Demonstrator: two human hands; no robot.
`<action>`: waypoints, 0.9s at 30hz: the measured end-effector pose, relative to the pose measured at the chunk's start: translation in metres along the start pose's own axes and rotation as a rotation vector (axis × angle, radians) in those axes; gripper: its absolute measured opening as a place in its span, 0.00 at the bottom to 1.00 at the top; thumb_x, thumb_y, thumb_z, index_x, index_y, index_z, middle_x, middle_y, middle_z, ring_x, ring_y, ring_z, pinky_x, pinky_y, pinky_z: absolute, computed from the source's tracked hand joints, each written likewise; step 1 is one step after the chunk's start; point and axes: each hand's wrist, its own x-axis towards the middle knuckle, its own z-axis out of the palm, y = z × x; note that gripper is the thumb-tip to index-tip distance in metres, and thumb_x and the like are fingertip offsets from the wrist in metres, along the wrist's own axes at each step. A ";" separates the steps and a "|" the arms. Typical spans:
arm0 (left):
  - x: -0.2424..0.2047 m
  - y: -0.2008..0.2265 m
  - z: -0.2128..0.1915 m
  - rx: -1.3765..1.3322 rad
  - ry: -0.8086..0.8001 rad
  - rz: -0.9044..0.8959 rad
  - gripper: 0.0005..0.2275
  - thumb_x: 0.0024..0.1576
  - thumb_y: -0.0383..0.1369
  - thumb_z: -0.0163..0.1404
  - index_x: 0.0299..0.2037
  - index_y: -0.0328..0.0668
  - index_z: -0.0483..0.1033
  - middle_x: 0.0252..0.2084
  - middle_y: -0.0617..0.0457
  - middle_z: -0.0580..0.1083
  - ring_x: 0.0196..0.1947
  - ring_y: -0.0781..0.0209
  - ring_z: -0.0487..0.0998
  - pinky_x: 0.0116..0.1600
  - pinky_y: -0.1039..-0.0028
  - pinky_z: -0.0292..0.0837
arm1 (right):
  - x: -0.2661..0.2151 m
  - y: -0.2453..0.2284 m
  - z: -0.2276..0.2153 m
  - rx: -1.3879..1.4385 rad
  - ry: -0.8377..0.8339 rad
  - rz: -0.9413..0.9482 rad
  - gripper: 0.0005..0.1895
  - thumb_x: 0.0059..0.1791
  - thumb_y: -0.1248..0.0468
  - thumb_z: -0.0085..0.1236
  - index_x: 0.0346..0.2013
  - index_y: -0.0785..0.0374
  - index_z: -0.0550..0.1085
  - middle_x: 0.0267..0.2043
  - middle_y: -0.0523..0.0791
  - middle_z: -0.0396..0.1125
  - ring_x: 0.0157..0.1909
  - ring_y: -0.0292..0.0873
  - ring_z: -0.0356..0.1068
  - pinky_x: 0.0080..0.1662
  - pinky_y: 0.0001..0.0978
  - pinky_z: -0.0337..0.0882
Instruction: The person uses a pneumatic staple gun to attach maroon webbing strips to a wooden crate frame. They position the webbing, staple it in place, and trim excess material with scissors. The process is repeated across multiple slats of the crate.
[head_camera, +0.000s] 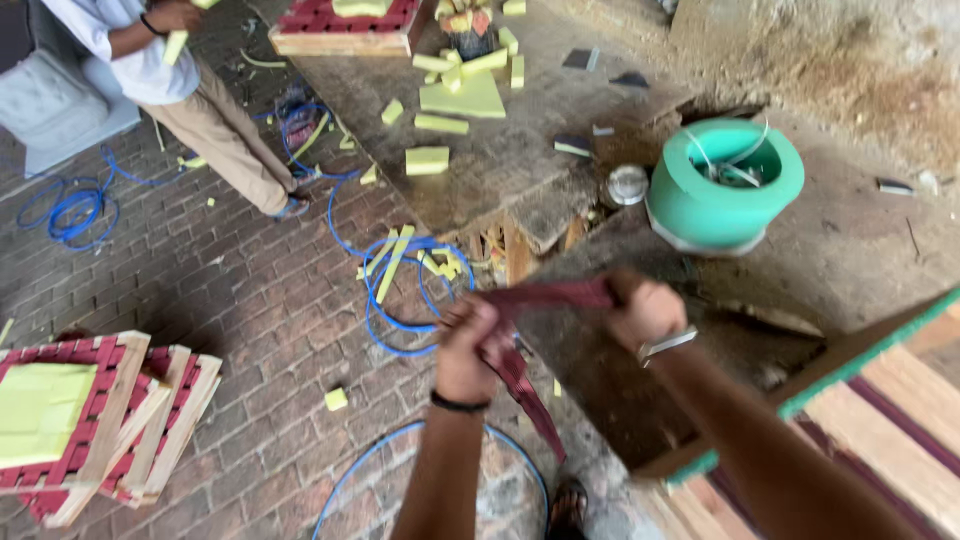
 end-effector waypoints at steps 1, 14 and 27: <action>-0.003 0.010 -0.001 -0.130 -0.008 0.157 0.07 0.64 0.32 0.54 0.34 0.43 0.73 0.19 0.58 0.70 0.14 0.69 0.64 0.23 0.77 0.58 | -0.002 0.007 -0.014 -0.046 0.008 0.035 0.22 0.36 0.61 0.72 0.44 0.53 0.79 0.39 0.47 0.77 0.40 0.50 0.77 0.42 0.42 0.76; -0.141 -0.018 -0.006 -0.118 0.078 -0.095 0.15 0.64 0.41 0.48 0.53 0.39 0.76 0.39 0.53 0.77 0.35 0.57 0.76 0.43 0.62 0.74 | -0.140 -0.011 -0.123 0.980 -0.317 0.206 0.23 0.42 0.75 0.57 0.51 0.61 0.67 0.33 0.45 0.67 0.23 0.35 0.61 0.24 0.27 0.60; -0.233 -0.103 0.176 0.591 -0.668 -0.409 0.13 0.68 0.28 0.50 0.58 0.26 0.77 0.36 0.42 0.76 0.32 0.58 0.77 0.37 0.69 0.76 | -0.304 -0.002 -0.204 0.125 -0.379 0.258 0.24 0.38 0.67 0.72 0.46 0.58 0.73 0.38 0.45 0.77 0.38 0.40 0.78 0.40 0.30 0.78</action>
